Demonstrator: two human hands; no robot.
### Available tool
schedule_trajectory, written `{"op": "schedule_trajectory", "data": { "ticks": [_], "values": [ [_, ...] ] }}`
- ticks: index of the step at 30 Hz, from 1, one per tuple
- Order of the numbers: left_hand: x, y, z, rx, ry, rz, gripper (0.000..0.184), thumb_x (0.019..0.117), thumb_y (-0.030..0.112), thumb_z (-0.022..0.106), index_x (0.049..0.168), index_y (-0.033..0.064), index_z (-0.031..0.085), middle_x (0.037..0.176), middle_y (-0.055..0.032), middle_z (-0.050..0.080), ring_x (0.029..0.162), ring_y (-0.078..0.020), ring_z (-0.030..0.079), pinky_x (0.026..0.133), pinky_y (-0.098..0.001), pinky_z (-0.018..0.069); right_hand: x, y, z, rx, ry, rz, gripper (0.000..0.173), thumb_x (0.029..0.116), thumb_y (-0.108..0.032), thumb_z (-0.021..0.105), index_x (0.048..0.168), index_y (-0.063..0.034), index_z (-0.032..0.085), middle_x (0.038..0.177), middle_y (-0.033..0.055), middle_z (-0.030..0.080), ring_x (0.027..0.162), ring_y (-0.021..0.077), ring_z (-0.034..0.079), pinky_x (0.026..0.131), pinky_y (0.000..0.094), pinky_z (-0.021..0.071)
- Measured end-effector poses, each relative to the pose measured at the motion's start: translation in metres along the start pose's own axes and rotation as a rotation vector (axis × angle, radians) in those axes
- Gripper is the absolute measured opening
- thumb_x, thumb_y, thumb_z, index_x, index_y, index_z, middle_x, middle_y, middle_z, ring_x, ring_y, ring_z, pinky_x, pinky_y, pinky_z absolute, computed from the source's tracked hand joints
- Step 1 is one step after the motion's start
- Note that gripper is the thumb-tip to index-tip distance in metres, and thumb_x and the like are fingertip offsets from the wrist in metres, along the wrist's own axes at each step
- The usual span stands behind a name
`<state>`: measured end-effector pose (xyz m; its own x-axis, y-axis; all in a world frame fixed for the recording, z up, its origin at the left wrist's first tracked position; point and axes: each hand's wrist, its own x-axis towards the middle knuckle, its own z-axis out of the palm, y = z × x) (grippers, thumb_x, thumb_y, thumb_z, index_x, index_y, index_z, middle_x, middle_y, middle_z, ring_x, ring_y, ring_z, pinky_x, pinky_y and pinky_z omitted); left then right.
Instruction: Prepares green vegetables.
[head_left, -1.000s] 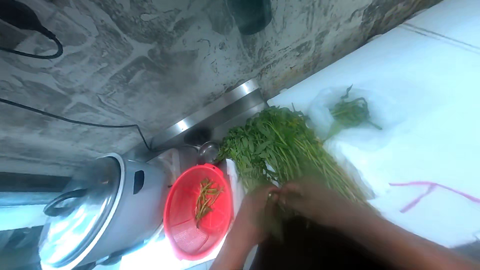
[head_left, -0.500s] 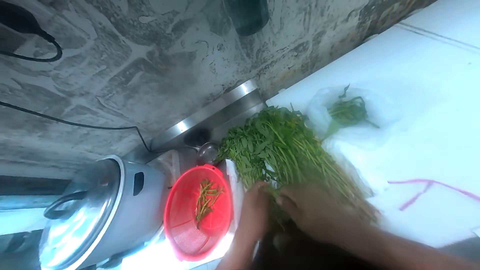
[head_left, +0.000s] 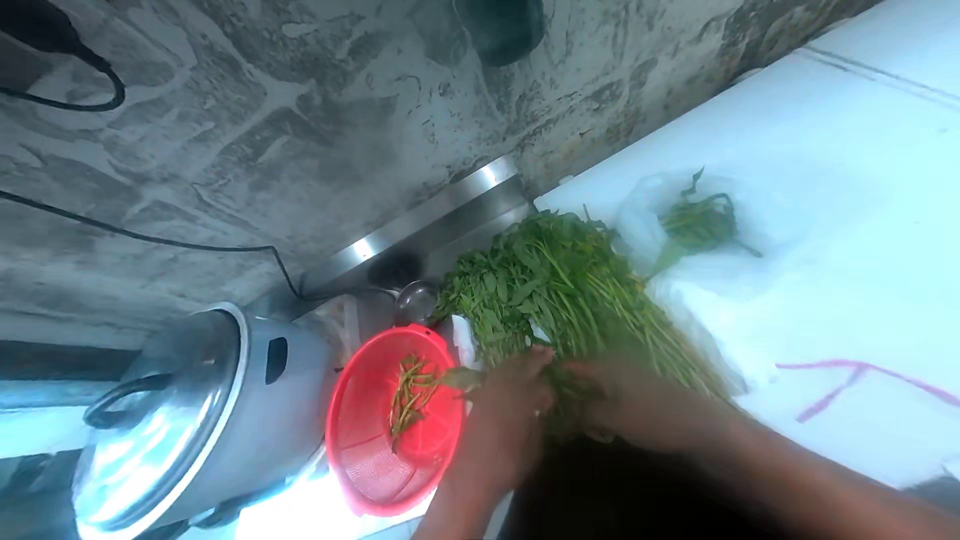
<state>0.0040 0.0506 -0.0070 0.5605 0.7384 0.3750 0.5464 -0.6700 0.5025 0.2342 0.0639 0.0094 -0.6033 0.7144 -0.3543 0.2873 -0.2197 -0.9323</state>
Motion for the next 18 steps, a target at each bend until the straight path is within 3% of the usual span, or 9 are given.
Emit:
{"op": "schedule_trajectory", "data": {
  "ticks": [2, 4, 5, 7, 10, 12, 16, 18],
  "values": [
    [0.000, -0.002, 0.003, 0.052, -0.114, -0.004, 0.017, 0.1039, 0.012, 0.051, 0.104, 0.0070, 0.068, 0.130, -0.0116, 0.068, 0.119, -0.0229, 0.067, 0.102, -0.0415, 0.0548, -0.001, 0.000, 0.000, 0.141, -0.049, 0.057, 0.035, 0.0983, -0.010, 0.062, 0.133, -0.0114, 0.062, 0.110, 0.0047, 0.072, 0.087, 0.0123, 0.070, 0.075, 0.0325, 0.0602],
    [-0.005, -0.010, 0.003, 0.107, -0.104, -0.012, 0.020, 0.1033, 0.013, 0.052, 0.107, 0.0054, 0.071, 0.118, -0.0120, 0.073, 0.112, -0.0238, 0.070, 0.098, -0.0407, 0.0568, -0.001, 0.005, -0.002, 0.084, -0.074, 0.144, 0.036, 0.1007, -0.016, 0.063, 0.136, -0.0098, 0.060, 0.111, 0.0078, 0.071, 0.091, 0.0180, 0.072, 0.080, 0.0387, 0.0630],
    [-0.007, -0.014, 0.002, 0.128, -0.081, -0.021, 0.021, 0.1031, 0.014, 0.053, 0.106, 0.0044, 0.072, 0.113, -0.0122, 0.074, 0.109, -0.0242, 0.071, 0.097, -0.0403, 0.0573, -0.001, 0.009, -0.003, -0.014, -0.058, 0.180, 0.034, 0.1028, -0.021, 0.061, 0.134, -0.0092, 0.062, 0.106, 0.0083, 0.072, 0.086, 0.0189, 0.072, 0.079, 0.0401, 0.0615],
    [-0.013, -0.021, -0.001, 0.164, -0.099, -0.041, 0.024, 0.1054, 0.018, 0.051, 0.109, 0.0050, 0.071, 0.113, -0.0112, 0.074, 0.110, -0.0231, 0.070, 0.098, -0.0390, 0.0566, -0.001, 0.012, -0.005, -0.155, -0.018, 0.219, 0.029, 0.1070, -0.030, 0.053, 0.119, -0.0080, 0.067, 0.093, 0.0065, 0.071, 0.074, 0.0179, 0.069, 0.072, 0.0394, 0.0591],
    [-0.018, -0.019, -0.001, 0.202, -0.230, -0.086, 0.029, 0.1055, 0.019, 0.048, 0.120, 0.0085, 0.071, 0.116, -0.0088, 0.074, 0.111, -0.0233, 0.070, 0.097, -0.0413, 0.0568, 0.000, 0.008, -0.003, -0.241, -0.007, 0.201, 0.031, 0.1084, -0.034, 0.049, 0.109, -0.0094, 0.068, 0.084, 0.0034, 0.068, 0.067, 0.0144, 0.063, 0.065, 0.0359, 0.0544],
    [-0.020, -0.020, -0.001, 0.189, -0.274, -0.115, 0.031, 0.1062, 0.020, 0.046, 0.123, 0.0099, 0.070, 0.115, -0.0081, 0.074, 0.108, -0.0218, 0.071, 0.094, -0.0399, 0.0581, 0.004, 0.002, -0.001, -0.305, -0.019, 0.191, 0.032, 0.1086, -0.035, 0.048, 0.109, -0.0096, 0.068, 0.084, 0.0041, 0.067, 0.071, 0.0158, 0.064, 0.069, 0.0386, 0.0545],
    [-0.031, -0.023, -0.003, 0.084, -0.303, -0.247, 0.034, 0.1075, 0.025, 0.044, 0.123, 0.0105, 0.071, 0.114, -0.0081, 0.073, 0.105, -0.0202, 0.071, 0.091, -0.0397, 0.0592, 0.018, -0.004, 0.009, -0.463, -0.052, 0.122, 0.035, 0.1074, -0.035, 0.047, 0.104, -0.0057, 0.066, 0.084, 0.0114, 0.063, 0.078, 0.0266, 0.064, 0.073, 0.0501, 0.0528],
    [-0.043, -0.022, -0.005, -0.008, -0.224, -0.381, 0.033, 0.1056, 0.024, 0.047, 0.120, 0.0073, 0.072, 0.103, -0.0070, 0.074, 0.090, -0.0174, 0.072, 0.082, -0.0393, 0.0607, 0.024, -0.016, 0.020, -0.580, -0.057, 0.043, 0.036, 0.1081, -0.034, 0.045, 0.101, -0.0040, 0.063, 0.084, 0.0145, 0.061, 0.081, 0.0316, 0.063, 0.074, 0.0530, 0.0511]
  ]
}}
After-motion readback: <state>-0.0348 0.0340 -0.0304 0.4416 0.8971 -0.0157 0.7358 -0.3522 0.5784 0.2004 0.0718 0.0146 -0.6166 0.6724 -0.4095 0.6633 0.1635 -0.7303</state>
